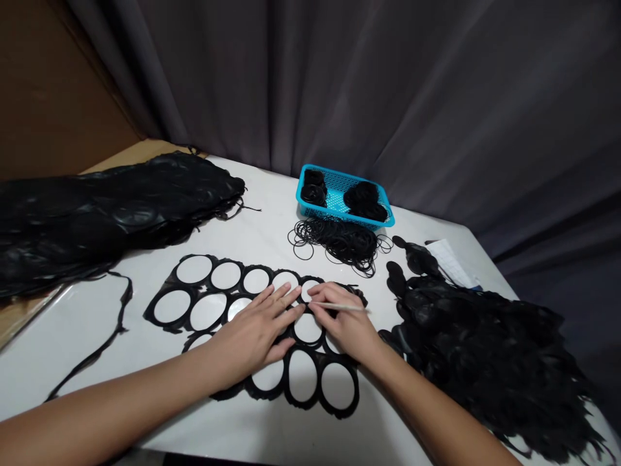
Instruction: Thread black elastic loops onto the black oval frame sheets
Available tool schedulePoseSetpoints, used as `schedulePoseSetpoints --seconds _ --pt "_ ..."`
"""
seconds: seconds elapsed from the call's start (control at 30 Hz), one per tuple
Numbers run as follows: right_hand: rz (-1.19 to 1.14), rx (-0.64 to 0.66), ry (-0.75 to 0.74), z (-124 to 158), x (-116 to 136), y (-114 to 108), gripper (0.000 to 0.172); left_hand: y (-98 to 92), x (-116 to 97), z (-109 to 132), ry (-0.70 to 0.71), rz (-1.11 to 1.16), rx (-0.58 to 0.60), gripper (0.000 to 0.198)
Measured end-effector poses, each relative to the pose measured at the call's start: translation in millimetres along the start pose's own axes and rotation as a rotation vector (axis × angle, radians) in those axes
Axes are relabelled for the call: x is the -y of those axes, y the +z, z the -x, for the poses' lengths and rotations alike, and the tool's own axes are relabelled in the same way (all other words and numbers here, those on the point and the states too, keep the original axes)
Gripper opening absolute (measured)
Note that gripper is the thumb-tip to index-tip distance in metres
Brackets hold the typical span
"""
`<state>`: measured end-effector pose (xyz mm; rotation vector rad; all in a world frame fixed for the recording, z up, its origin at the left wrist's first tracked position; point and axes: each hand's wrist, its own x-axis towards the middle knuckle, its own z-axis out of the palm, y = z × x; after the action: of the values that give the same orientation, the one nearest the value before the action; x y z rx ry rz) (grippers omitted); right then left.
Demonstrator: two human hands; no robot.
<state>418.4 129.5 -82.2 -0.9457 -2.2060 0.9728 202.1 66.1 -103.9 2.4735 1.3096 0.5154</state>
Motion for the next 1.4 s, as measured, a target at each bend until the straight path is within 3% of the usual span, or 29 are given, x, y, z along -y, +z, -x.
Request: schedulePoseSetpoints --seconds 0.1,0.27,0.37,0.53,0.67,0.83,1.1,1.27,1.4 --pt "0.182 0.05 -0.09 -4 -1 -5 0.011 -1.3 0 0 0.001 0.007 0.003 0.054" --pt "0.291 -0.337 0.172 -28 -22 -57 0.012 -7.7 -3 -2 -0.014 -0.017 0.041 0.048" --pt "0.228 -0.374 0.231 -27 -24 -74 0.018 -13.3 -2 -4 -0.012 -0.019 0.068 0.049" --pt "-0.056 -0.102 0.272 2 6 -38 0.02 -22.6 -11 3 0.017 -0.037 -0.011 0.044" --pt "-0.256 0.031 0.303 24 27 -9 0.016 -17.5 -28 23 0.091 -0.113 0.037 0.043" --pt "-0.276 0.052 0.292 36 29 2 0.015 -4.5 -38 41 0.088 -0.17 0.021 0.049" --pt "-0.187 0.019 0.207 41 23 10 0.015 -5.5 -39 39 0.081 -0.219 0.017 0.048" --pt "-0.035 -0.006 0.046 44 21 12 0.015 -3.9 -39 39 0.073 -0.194 0.008 0.049" --pt "0.269 -0.014 -0.207 53 25 20 0.011 -2.6 -37 39 0.072 -0.171 0.013 0.053"
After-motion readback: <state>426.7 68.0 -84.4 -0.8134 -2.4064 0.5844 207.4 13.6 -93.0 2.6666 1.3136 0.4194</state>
